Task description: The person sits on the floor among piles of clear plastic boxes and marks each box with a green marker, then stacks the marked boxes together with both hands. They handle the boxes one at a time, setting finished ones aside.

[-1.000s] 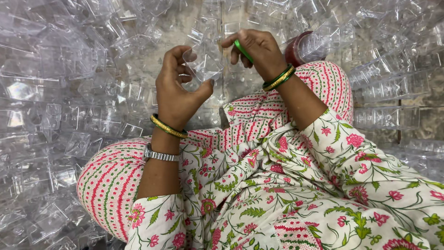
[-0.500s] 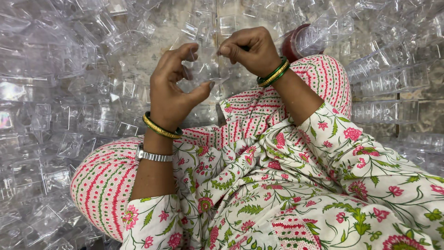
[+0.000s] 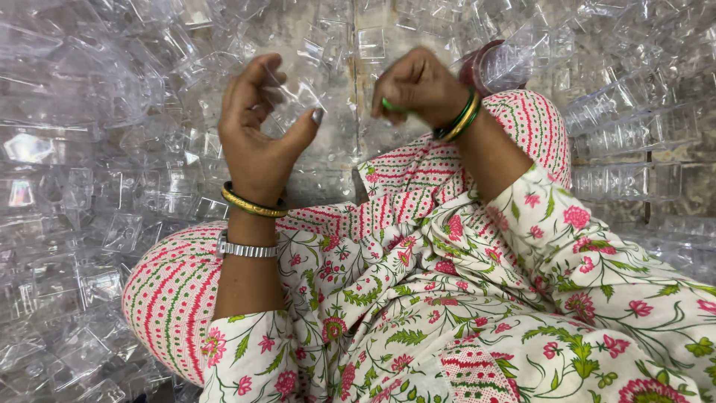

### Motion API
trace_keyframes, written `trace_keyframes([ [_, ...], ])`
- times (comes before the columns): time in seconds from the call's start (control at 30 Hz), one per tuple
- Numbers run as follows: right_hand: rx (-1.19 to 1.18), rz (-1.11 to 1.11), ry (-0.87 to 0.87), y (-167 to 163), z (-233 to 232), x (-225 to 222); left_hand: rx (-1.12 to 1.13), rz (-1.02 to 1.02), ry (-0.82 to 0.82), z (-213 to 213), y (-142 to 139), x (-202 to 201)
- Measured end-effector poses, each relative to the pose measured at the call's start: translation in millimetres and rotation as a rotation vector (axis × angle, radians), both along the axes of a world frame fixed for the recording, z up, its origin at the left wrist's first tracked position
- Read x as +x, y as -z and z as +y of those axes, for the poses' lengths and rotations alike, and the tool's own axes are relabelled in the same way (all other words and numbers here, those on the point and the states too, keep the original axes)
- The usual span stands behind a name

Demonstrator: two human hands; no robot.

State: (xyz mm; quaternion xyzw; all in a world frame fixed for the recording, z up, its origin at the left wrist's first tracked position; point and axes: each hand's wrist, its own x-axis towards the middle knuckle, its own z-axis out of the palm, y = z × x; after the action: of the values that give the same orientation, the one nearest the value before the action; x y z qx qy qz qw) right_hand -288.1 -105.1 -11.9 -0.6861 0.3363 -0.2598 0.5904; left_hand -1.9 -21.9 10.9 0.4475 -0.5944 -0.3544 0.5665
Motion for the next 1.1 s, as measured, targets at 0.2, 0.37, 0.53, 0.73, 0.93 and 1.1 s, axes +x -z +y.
trace_keyframes([
  [0.2, -0.547, 0.831, 0.446, 29.5, -31.8, -19.8, 0.138, 0.298, 0.099, -1.6, 3.9, -0.4],
  [0.37, -0.522, 0.846, 0.29, 41.5, -15.6, 9.1, 0.311, 0.558, 0.066, -1.8, 0.2, 3.8],
  [0.53, -0.722, 0.887, 0.445, 49.7, -10.4, 32.2, 0.364, 0.429, -0.02, -6.0, -0.5, 1.5],
  [0.73, 0.057, 0.122, 0.664, 32.3, -19.4, 1.4, 0.656, -0.209, -0.089, -4.5, 7.0, 1.8],
  [0.93, 0.508, -0.256, 0.543, 0.9, 3.9, 23.0, 0.375, -0.266, 0.13, -4.2, 13.8, -6.5],
  [1.1, 0.606, -0.255, 0.49, -1.0, 23.2, 43.4, 0.079, -0.056, 0.256, -4.9, 16.1, -12.4],
])
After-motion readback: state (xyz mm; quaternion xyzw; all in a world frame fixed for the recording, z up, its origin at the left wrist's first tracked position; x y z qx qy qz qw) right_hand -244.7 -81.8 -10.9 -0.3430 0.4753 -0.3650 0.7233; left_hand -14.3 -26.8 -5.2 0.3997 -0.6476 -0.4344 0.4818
